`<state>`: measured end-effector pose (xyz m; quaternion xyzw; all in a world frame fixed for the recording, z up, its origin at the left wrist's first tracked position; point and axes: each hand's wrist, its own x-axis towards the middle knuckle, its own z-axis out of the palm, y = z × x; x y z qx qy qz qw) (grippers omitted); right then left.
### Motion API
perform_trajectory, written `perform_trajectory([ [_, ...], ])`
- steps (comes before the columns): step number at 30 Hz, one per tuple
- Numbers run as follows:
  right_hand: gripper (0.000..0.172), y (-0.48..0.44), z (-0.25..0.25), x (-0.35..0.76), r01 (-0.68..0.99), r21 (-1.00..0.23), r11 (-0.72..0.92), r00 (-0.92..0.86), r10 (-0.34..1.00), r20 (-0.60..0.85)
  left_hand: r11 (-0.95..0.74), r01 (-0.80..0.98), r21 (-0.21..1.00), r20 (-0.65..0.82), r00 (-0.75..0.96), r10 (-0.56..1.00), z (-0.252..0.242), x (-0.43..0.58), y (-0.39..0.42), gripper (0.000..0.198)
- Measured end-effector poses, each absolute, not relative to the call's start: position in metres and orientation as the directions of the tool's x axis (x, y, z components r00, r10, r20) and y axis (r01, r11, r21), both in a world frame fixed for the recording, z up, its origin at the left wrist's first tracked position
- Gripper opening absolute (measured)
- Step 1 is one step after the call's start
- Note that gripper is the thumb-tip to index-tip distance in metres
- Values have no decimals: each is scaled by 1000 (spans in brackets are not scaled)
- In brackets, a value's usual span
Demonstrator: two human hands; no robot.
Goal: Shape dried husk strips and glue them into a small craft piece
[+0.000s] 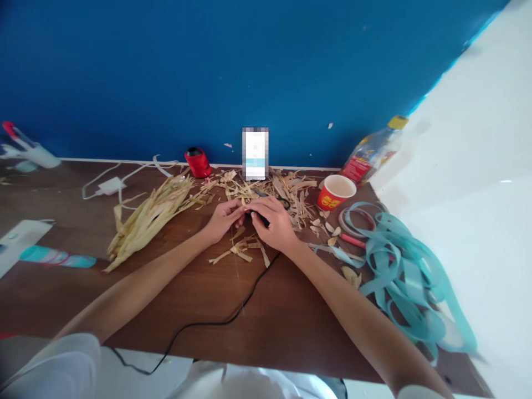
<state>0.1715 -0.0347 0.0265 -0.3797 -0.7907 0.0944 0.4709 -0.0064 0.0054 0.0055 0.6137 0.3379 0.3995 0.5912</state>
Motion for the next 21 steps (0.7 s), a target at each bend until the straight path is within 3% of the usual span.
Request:
perform_trajectory([
  [14, 26, -36, 29, 170, 512, -537, 670, -255, 716, 650, -93, -102, 990, 131, 469, 873, 5, -8, 7, 35],
  [21, 25, -36, 28, 170, 561, -583, 587, -164, 770, 617, -68, -104, 992, 112, 498, 860, 8, -8, 5, 36],
])
